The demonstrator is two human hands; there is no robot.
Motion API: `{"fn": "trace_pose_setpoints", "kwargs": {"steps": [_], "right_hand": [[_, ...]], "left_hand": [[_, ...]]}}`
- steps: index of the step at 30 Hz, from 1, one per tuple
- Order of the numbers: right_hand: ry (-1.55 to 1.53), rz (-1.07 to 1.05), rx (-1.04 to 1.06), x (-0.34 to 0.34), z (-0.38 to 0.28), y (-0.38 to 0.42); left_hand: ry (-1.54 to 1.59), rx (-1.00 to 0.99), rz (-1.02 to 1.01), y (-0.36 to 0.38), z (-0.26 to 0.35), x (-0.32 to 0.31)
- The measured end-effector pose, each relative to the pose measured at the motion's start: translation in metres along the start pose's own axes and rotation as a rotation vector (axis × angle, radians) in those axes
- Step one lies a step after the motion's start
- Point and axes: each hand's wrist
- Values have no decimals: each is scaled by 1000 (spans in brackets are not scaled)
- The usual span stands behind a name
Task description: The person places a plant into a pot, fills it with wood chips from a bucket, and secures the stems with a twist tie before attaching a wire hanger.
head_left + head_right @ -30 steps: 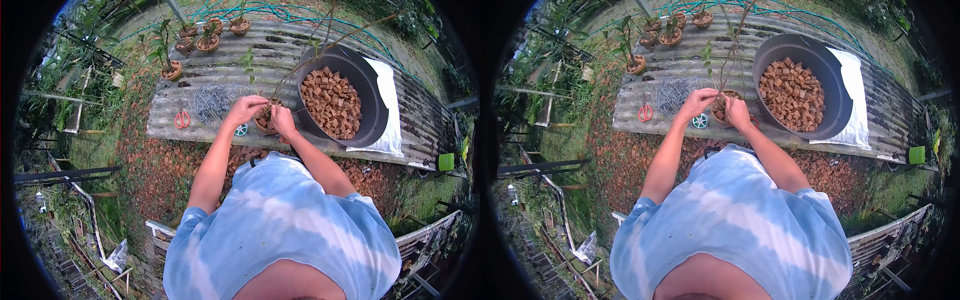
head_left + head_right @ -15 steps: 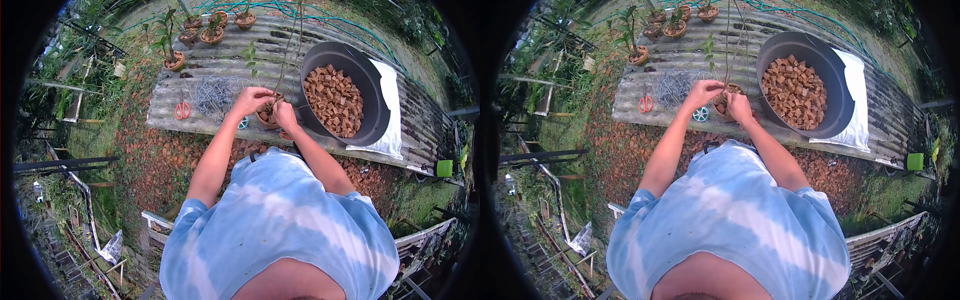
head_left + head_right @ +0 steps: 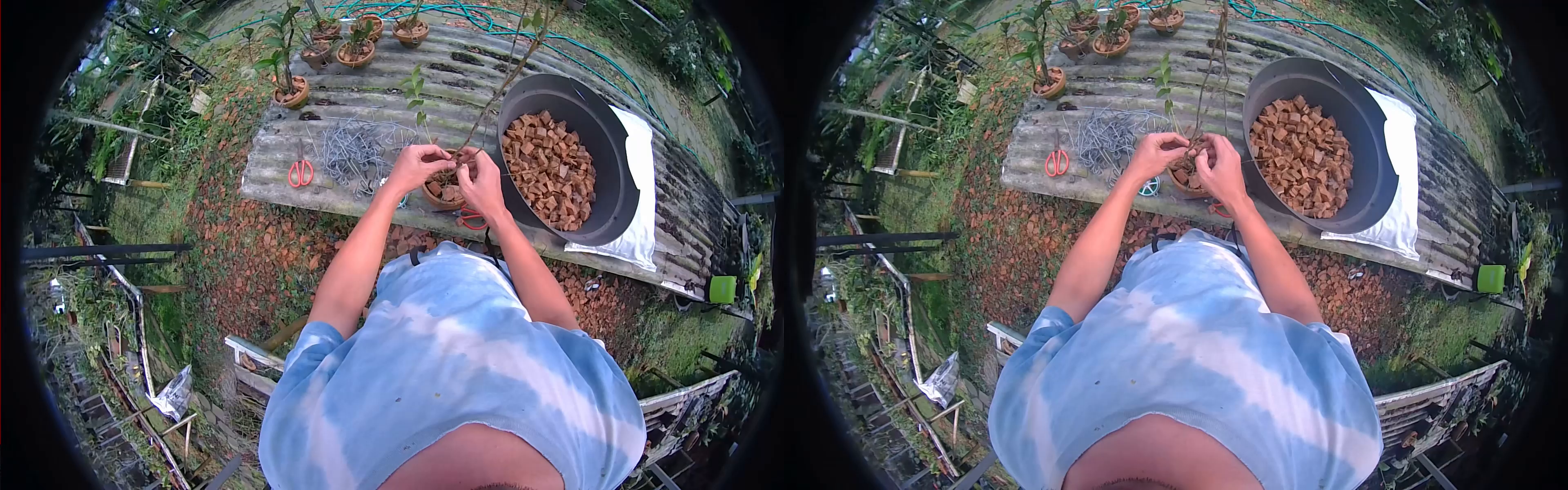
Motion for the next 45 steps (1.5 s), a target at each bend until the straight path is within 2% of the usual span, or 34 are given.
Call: {"fn": "trace_pose_setpoints", "kwargs": {"steps": [1,2,5,8,13,20,23,27,38,45], "right_hand": [[-147,60,72,2,-10,-1],[-174,35,132,6,-20,-2],[-46,-36,200,7,-21,-6],[-82,-26,204,0,-2,-7],[-35,-69,142,7,-10,1],[74,-62,119,16,-11,2],[14,-39,66,19,17,4],[-104,-10,36,20,18,11],[-12,-28,35,7,10,1],[-62,-45,50,0,29,3]], "left_hand": [[13,-12,3,0,0,-1],[-12,-2,6,1,0,-1],[-47,5,8,1,2,-2],[-8,-20,-15,2,2,-1],[46,-25,-104,6,12,4],[-22,-42,-76,7,17,5],[-83,-20,-47,9,21,4],[-62,-51,8,14,20,-2],[5,-62,13,11,0,-8],[81,-18,6,14,2,-7]]}}
Point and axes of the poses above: each hand's wrist, its own y-axis away from the middle knuckle, its own x-axis out of the back of the hand, z = x × y
